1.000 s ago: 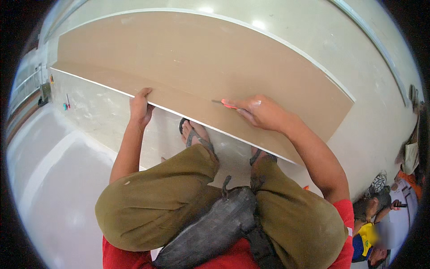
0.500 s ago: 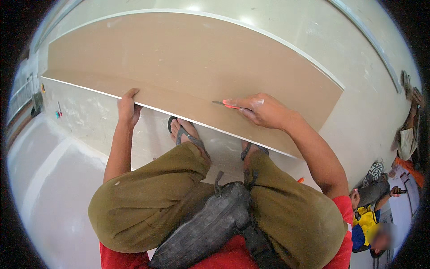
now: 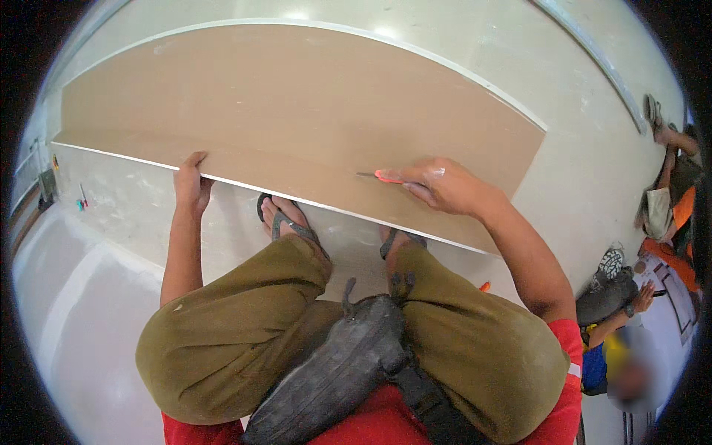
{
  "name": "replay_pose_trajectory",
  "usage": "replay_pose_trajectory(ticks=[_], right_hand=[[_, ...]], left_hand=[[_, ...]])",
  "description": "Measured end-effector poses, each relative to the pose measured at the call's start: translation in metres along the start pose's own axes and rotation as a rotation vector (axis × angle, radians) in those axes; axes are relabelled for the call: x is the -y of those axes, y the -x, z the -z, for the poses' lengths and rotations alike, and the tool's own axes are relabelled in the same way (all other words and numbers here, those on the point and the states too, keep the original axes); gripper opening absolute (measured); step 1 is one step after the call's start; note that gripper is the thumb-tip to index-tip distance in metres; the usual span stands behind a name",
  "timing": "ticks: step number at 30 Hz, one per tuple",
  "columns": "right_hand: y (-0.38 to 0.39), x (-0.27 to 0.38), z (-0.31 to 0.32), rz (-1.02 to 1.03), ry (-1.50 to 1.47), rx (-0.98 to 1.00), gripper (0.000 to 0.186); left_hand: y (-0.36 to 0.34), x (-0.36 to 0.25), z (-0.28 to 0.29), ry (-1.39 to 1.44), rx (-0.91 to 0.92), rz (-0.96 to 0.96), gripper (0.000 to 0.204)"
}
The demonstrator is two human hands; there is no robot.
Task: The person cuts a piece of drywall by scoring it with a utility knife and then snapping it along the scored line.
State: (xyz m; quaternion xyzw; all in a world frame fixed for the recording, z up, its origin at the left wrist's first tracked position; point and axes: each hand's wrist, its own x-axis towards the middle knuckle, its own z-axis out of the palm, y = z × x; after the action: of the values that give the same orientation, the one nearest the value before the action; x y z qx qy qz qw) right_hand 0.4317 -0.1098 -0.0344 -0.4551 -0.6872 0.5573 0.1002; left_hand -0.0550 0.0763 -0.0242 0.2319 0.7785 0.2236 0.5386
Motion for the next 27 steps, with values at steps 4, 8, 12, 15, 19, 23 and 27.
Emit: replay_pose_trajectory(ticks=[4,8,12,15,19,23,27], right_hand=[[0.013,0.008,0.009,-0.044,-0.002,0.016,0.051],[0.023,0.004,0.006,-0.096,-0.007,0.031,0.054],[0.026,0.007,0.007,-0.139,-0.018,0.064,0.054],[0.032,0.002,0.006,-0.146,-0.008,0.07,0.053],[0.053,-0.007,0.008,-0.082,-0.034,0.012,0.049],[0.069,-0.006,0.01,-0.22,-0.019,0.082,0.049],[0.085,-0.006,0.015,-0.206,-0.009,0.033,0.054]], left_hand=[[-0.002,0.0,-0.001,0.022,-0.036,0.037,0.025],[-0.004,0.0,-0.001,-0.011,0.012,0.024,0.025],[-0.002,0.001,0.0,-0.007,0.009,0.011,0.026],[0.001,0.001,-0.003,0.009,0.005,0.018,0.026],[-0.006,0.003,0.005,0.005,0.0,0.005,0.027],[0.0,-0.003,-0.005,0.022,-0.009,0.013,0.028],[-0.002,-0.001,-0.003,0.024,-0.028,0.008,0.027]])
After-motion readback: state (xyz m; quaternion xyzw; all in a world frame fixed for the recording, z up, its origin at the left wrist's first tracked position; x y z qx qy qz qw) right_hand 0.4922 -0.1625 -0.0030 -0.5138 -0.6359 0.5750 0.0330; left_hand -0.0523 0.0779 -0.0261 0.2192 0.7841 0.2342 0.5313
